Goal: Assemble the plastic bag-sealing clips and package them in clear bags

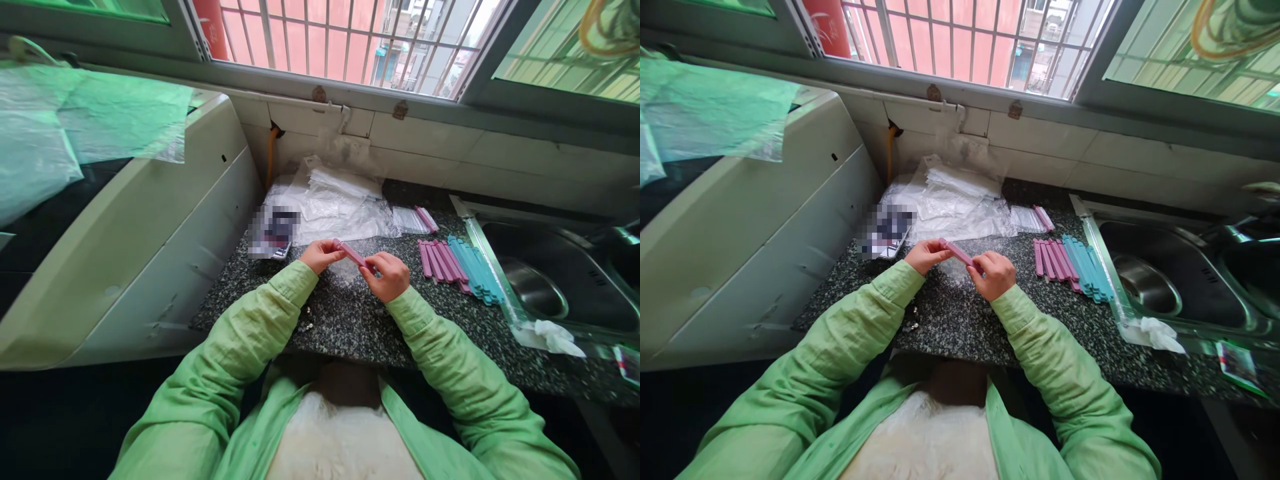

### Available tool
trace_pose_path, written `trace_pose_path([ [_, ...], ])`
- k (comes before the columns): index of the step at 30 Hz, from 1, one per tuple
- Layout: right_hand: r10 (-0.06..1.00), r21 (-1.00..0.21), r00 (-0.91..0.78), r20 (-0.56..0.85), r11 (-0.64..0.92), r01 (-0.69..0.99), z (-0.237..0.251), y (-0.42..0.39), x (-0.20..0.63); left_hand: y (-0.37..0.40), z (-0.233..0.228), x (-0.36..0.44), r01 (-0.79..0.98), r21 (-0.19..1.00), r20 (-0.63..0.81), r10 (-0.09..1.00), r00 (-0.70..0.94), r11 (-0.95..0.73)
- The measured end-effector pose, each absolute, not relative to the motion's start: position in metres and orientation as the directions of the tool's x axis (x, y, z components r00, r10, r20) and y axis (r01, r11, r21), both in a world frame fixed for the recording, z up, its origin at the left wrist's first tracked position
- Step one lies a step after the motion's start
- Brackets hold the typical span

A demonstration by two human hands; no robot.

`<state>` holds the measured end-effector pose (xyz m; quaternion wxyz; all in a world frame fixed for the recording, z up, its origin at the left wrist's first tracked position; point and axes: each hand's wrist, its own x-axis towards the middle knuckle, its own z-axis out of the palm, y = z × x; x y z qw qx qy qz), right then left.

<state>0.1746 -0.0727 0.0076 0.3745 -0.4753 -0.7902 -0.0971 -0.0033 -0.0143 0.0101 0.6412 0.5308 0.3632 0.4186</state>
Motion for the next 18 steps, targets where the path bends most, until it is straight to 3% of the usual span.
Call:
trace_pose_path([
  [18, 0.634, -0.348, -0.140, 0.761, 0.580, 0.736, 0.0137, -0.0733, 0.1781, -0.0150, 0.0188, -0.0062, -0.169, 0.982, -0.035, 0.962, 0.270, 0.083],
])
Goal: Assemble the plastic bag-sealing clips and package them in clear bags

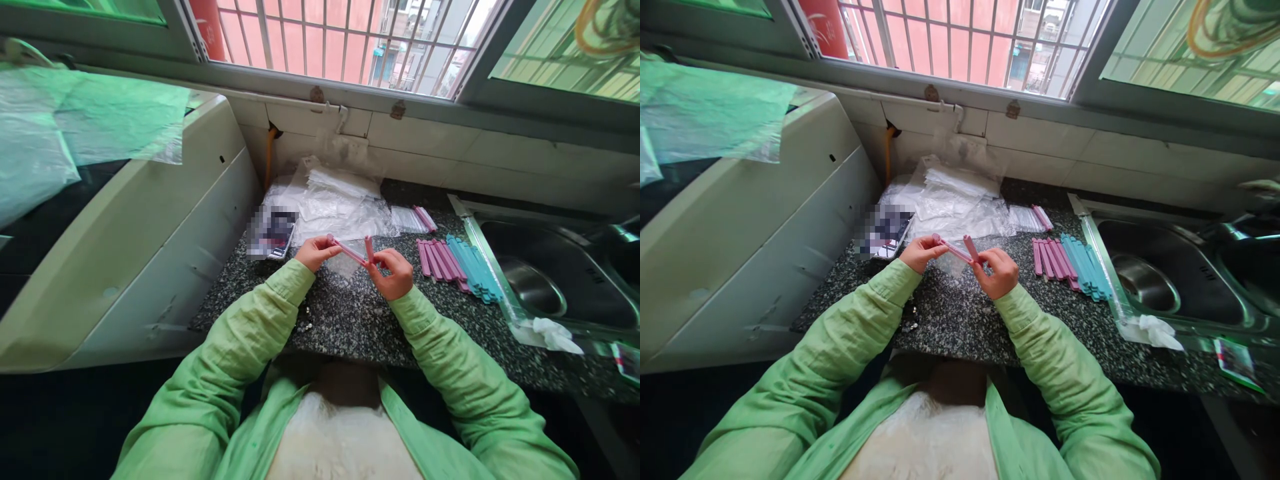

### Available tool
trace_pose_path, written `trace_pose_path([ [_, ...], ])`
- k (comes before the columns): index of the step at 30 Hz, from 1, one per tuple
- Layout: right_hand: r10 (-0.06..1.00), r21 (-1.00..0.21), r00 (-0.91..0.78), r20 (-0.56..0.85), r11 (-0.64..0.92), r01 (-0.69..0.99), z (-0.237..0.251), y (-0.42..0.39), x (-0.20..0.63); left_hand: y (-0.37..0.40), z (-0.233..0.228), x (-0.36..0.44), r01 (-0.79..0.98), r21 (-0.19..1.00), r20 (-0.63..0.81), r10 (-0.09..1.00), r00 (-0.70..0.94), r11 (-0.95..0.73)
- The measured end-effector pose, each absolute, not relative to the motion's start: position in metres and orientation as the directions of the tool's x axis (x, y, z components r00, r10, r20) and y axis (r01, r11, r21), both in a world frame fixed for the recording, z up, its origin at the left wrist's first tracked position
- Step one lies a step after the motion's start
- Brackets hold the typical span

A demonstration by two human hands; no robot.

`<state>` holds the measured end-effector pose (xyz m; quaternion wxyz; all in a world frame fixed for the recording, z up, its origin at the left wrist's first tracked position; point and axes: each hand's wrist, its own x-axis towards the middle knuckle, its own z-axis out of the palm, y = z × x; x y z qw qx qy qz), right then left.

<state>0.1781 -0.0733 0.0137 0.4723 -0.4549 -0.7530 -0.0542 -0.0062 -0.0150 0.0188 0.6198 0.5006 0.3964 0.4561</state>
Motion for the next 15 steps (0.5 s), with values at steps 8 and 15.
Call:
trace_pose_path([
  [8, 0.619, -0.361, -0.108, 0.778, 0.582, 0.729, 0.0142, -0.0731, 0.1806, -0.0122, 0.0153, -0.0091, -0.166, 0.984, -0.022, 0.973, 0.230, 0.061],
  [15, 0.622, -0.402, -0.051, 0.781, 0.564, 0.722, 0.0138, -0.0717, 0.1835, -0.0083, 0.0114, -0.0103, -0.210, 0.977, -0.004, 0.979, 0.203, 0.047],
])
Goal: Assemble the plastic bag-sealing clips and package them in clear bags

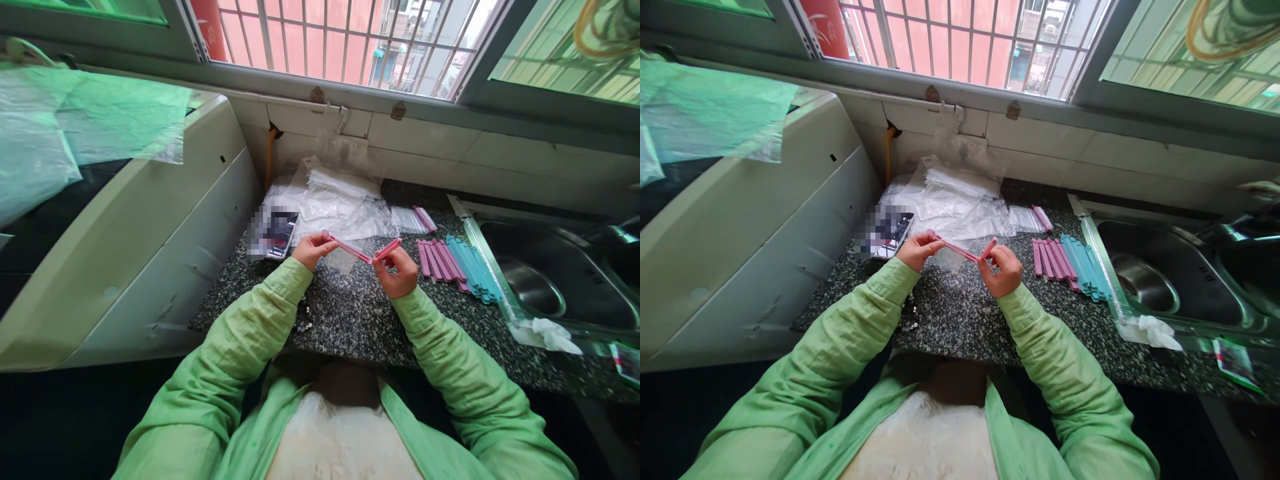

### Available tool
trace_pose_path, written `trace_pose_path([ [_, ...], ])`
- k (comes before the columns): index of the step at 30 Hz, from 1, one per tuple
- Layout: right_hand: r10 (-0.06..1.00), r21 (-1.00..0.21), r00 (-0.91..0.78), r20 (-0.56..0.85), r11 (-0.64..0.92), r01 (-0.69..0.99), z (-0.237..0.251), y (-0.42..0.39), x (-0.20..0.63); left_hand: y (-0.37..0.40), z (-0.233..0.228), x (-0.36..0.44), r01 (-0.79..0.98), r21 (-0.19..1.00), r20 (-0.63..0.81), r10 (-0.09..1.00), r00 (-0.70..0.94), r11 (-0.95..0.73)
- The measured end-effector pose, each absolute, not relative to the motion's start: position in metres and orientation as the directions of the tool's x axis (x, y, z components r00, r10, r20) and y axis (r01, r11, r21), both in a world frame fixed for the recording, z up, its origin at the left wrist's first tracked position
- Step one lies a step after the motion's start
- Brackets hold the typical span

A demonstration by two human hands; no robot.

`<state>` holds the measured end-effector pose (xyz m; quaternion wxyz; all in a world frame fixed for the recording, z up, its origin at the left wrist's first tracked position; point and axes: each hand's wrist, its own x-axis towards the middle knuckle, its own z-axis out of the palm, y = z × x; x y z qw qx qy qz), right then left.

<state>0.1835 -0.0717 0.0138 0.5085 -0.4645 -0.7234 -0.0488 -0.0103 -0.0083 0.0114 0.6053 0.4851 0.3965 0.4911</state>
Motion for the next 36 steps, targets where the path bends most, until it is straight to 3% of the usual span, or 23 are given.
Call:
trace_pose_path([
  [26, 0.643, -0.514, -0.023, 0.765, 0.632, 0.580, 0.020, -0.069, 0.188, -0.010, 0.017, -0.011, -0.378, 0.923, -0.022, 0.990, 0.139, 0.073],
  [36, 0.737, -0.629, -0.034, 0.676, 0.599, 0.495, 0.007, -0.067, 0.189, -0.012, 0.015, -0.009, -0.348, 0.936, 0.001, 0.987, 0.161, 0.056],
])
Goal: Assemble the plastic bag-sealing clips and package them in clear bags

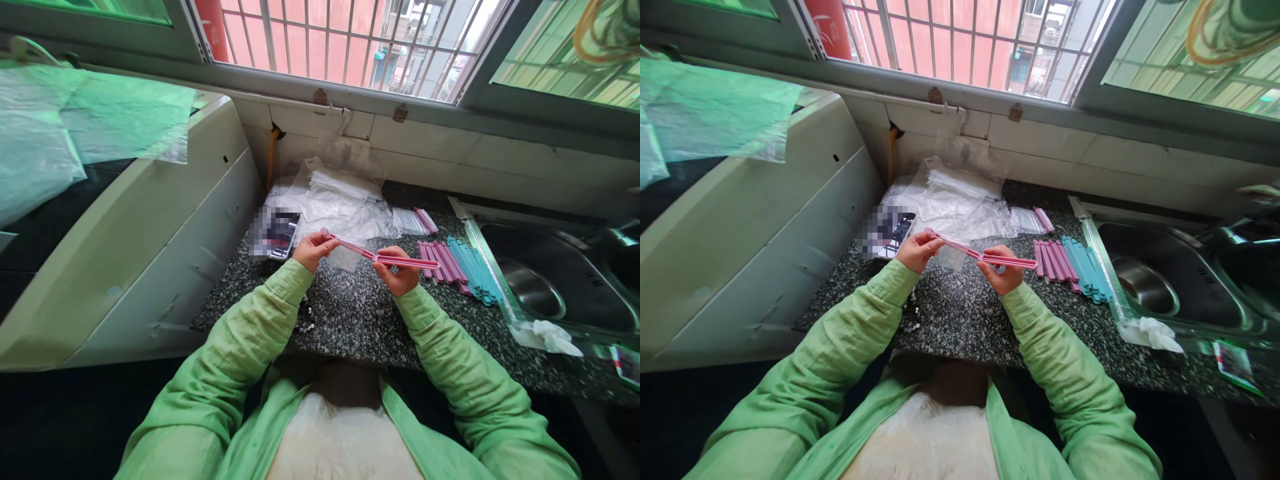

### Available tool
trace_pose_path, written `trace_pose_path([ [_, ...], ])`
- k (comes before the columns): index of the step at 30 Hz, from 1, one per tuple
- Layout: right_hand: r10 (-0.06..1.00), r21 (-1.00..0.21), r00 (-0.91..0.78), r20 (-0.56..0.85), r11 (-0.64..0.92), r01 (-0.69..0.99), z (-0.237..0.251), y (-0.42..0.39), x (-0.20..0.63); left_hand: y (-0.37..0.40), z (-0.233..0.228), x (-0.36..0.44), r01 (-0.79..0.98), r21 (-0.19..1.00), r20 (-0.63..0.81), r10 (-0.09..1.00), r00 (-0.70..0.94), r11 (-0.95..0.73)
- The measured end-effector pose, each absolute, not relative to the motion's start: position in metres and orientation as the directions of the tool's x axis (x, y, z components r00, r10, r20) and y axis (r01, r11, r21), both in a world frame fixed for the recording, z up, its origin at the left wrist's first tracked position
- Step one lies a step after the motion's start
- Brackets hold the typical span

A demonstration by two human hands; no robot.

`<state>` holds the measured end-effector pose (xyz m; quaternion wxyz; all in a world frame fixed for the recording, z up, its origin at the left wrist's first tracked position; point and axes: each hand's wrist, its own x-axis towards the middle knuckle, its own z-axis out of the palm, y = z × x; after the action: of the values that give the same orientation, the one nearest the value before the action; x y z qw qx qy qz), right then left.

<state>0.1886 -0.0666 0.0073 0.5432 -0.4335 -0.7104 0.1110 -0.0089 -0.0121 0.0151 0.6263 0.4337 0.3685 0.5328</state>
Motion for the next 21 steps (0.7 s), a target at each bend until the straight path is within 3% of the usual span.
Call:
trace_pose_path([
  [21, 0.729, -0.605, -0.053, 0.683, 0.604, 0.519, -0.004, -0.062, 0.188, -0.011, 0.010, -0.009, -0.224, 0.975, 0.049, 0.979, 0.200, -0.003],
])
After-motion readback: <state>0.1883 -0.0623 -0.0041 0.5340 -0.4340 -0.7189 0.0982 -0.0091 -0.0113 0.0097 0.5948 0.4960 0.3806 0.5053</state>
